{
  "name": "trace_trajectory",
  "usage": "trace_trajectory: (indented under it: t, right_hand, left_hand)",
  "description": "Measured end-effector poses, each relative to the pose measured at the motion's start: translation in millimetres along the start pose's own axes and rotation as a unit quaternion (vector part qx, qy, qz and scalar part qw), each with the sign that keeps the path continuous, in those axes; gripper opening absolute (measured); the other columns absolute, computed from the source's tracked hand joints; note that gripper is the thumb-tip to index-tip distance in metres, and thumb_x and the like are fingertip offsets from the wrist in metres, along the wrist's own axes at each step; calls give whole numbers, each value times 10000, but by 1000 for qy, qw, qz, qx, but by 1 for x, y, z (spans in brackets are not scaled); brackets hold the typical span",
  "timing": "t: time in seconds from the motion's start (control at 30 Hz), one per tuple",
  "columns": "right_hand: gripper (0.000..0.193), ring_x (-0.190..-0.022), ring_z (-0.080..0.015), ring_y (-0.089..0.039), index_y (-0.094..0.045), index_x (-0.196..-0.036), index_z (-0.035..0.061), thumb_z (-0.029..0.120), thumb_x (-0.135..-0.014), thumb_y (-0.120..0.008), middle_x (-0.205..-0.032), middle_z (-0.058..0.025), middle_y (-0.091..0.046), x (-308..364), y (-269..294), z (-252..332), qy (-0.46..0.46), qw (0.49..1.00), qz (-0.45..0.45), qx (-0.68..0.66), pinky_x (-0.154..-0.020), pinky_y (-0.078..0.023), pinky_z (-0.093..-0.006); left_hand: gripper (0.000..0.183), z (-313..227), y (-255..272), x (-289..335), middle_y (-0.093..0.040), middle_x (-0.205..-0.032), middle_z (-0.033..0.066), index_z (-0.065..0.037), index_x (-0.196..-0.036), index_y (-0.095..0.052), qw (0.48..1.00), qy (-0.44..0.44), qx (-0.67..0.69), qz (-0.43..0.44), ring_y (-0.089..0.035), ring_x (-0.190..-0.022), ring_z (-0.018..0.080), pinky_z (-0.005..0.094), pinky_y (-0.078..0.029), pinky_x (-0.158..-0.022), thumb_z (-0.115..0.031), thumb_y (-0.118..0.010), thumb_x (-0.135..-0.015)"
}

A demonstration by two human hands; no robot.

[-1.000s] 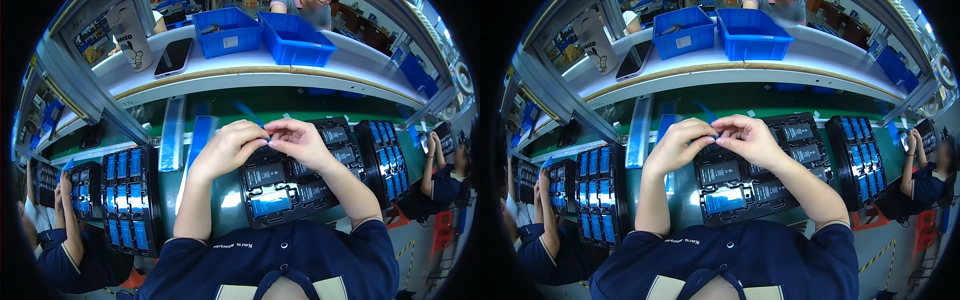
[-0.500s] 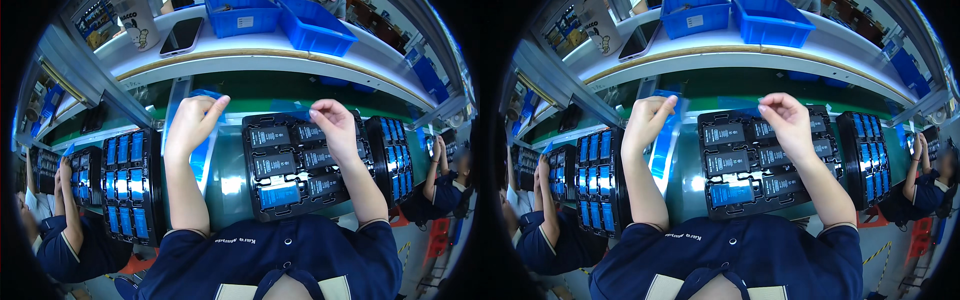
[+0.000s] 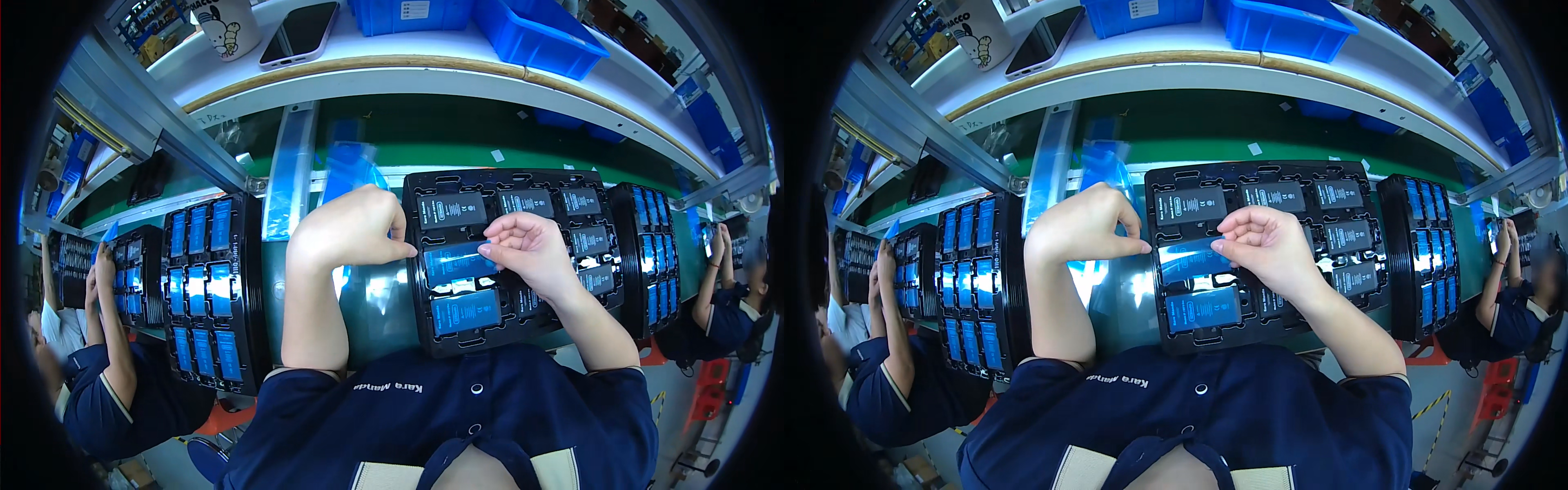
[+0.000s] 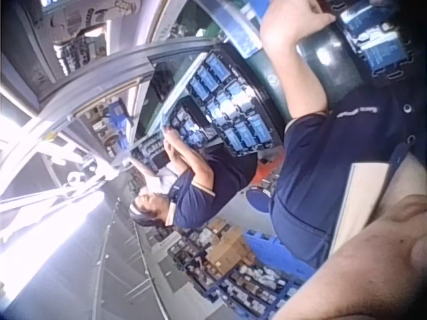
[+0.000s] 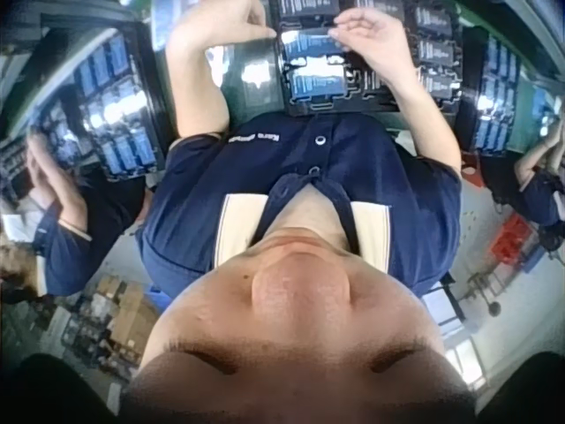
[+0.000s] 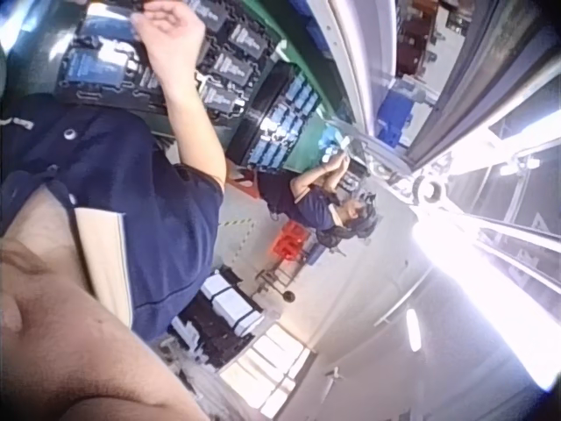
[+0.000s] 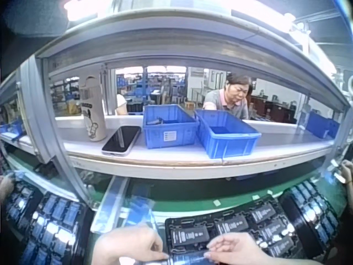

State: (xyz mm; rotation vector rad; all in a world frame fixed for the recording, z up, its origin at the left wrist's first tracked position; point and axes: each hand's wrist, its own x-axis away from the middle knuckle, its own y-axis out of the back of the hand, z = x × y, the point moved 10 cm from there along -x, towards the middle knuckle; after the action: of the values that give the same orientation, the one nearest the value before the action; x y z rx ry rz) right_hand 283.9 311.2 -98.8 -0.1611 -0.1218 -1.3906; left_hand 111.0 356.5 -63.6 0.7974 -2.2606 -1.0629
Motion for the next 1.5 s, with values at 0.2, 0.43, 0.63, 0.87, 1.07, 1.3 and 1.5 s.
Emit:
trace_trajectory:
  t: [0.2,0.43,0.63,0.87,1.07,1.3,1.5]
  right_hand:
    - [197,-703,-58,-645,-632,-989,-24,-8,-821,-734,-839,-51,-669,0,6,-4,13,1000,-10,-7,-627,-529,-189]
    - [191,-687,-50,-637,-639,-985,-22,-9,-820,-734,-824,-46,-672,-1,5,-3,11,1000,-18,0,-611,-516,-182]
    - [176,-680,-51,-638,-645,-970,-30,-9,-820,-733,-820,-48,-674,-1,6,-4,1,1000,-25,11,-605,-519,-185]
    - [181,-686,-49,-639,-645,-977,-32,-4,-821,-733,-818,-46,-672,-1,4,-3,2,1000,-23,16,-603,-522,-186]
    - [169,-694,-40,-637,-649,-972,-28,-10,-823,-726,-817,-38,-671,-1,4,-3,5,999,-25,41,-613,-516,-175]
    - [179,-679,-33,-617,-641,-977,-34,-34,-817,-722,-802,-29,-658,1,1,-1,28,996,-29,76,-607,-508,-173]
    - [264,-669,-34,-595,-639,-1050,-29,-37,-800,-724,-860,-39,-649,3,-4,9,83,976,-30,198,-622,-517,-187]
  left_hand:
    - [205,-1,1,0,-677,-706,191,10,-711,-719,1000,18,-6,15,-684,-697,327,382,-540,-681,-191,-753,-695]
    - [200,1,-2,0,-676,-711,192,14,-719,-711,999,24,-16,18,-681,-718,323,384,-539,-685,-181,-746,-693]
    - [203,-2,0,1,-677,-721,187,11,-720,-707,998,45,-17,28,-679,-737,321,387,-537,-693,-185,-746,-687]
    - [196,-2,1,1,-665,-686,178,5,-700,-694,999,24,-22,5,-671,-695,320,378,-536,-658,-183,-734,-662]
    - [246,-5,2,1,-632,-620,166,-11,-639,-657,999,41,-30,16,-656,-639,312,380,-520,-599,-239,-749,-634]
    - [337,-5,-2,0,-614,-593,160,-18,-609,-634,998,43,-43,5,-642,-617,318,382,-515,-593,-321,-779,-622]
    - [225,-8,14,3,-643,-684,164,-6,-692,-639,998,-3,-18,-67,-653,-696,336,391,-509,-641,-210,-728,-722]
